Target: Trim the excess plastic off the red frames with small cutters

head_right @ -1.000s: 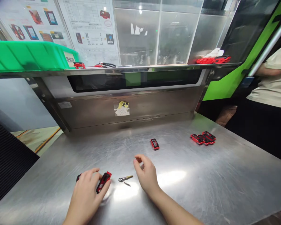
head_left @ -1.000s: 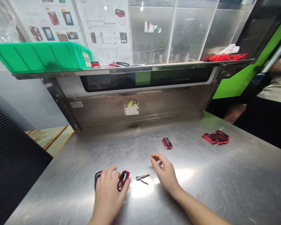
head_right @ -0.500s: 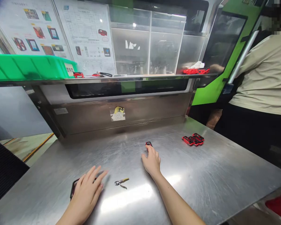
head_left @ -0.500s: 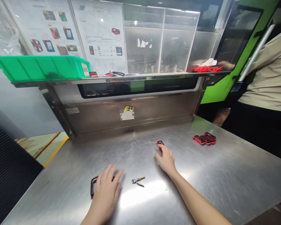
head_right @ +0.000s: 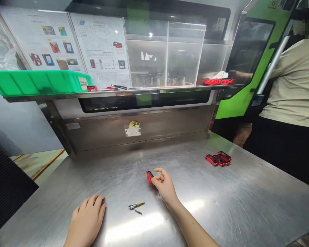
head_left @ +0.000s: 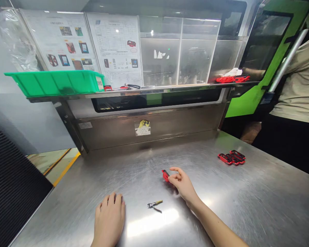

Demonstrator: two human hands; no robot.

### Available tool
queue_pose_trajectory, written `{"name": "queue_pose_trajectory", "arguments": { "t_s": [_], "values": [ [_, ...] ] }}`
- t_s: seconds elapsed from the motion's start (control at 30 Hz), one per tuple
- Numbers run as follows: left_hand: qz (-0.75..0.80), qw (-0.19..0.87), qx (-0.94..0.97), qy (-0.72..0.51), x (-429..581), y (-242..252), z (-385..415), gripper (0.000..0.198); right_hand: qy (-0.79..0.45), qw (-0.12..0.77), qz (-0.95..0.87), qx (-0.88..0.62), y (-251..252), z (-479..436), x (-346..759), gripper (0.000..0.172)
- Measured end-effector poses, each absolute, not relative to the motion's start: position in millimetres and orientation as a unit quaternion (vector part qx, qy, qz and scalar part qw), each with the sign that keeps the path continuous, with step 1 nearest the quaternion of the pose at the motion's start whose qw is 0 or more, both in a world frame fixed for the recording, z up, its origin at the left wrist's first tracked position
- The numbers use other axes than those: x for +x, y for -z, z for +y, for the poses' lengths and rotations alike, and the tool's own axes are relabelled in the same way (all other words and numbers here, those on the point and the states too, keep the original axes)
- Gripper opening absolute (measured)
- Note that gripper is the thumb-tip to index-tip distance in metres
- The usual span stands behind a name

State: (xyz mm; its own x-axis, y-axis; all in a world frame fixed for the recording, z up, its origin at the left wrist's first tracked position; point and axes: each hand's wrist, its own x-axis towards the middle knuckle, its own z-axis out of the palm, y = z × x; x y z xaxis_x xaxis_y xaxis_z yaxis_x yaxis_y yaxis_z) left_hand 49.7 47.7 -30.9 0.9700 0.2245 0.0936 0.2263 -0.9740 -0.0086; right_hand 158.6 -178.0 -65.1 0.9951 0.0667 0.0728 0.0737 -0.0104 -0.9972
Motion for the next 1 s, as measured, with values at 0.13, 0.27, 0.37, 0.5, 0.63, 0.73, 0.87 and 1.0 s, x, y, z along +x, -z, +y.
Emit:
{"name": "queue_pose_trajectory", "arguments": {
  "t_s": [0.13,0.27,0.37,0.5,0.63,0.73,0.87,1.0],
  "values": [
    [-0.13,0.02,-0.99,0.051,49,30,52,0.035,-0.073,0.753,-0.052,-0.652,58,-171,144,0.045],
    [-0.139,0.063,-0.986,0.061,51,34,59,0.04,-0.126,0.779,-0.055,-0.611,51,-169,133,0.048],
    [-0.133,0.06,-0.985,0.094,54,39,61,0.04,-0.17,0.791,-0.067,-0.585,47,-168,127,0.049],
    [-0.075,-0.087,-0.982,0.147,55,50,56,0.038,-0.219,0.808,-0.101,-0.538,47,-165,119,0.049],
    [-0.003,-0.3,-0.94,0.164,49,59,39,0.038,-0.255,0.811,-0.112,-0.515,55,-156,109,0.053],
    [0.009,-0.415,-0.894,0.169,43,60,26,0.04,-0.291,0.803,-0.121,-0.506,59,-150,103,0.054],
    [0.003,-0.507,-0.854,0.118,39,54,18,0.042,-0.327,0.798,-0.128,-0.489,59,-148,98,0.053],
    [-0.033,-0.591,-0.803,0.071,38,42,13,0.049,-0.372,0.802,-0.105,-0.455,61,-148,97,0.054]
  ]
}}
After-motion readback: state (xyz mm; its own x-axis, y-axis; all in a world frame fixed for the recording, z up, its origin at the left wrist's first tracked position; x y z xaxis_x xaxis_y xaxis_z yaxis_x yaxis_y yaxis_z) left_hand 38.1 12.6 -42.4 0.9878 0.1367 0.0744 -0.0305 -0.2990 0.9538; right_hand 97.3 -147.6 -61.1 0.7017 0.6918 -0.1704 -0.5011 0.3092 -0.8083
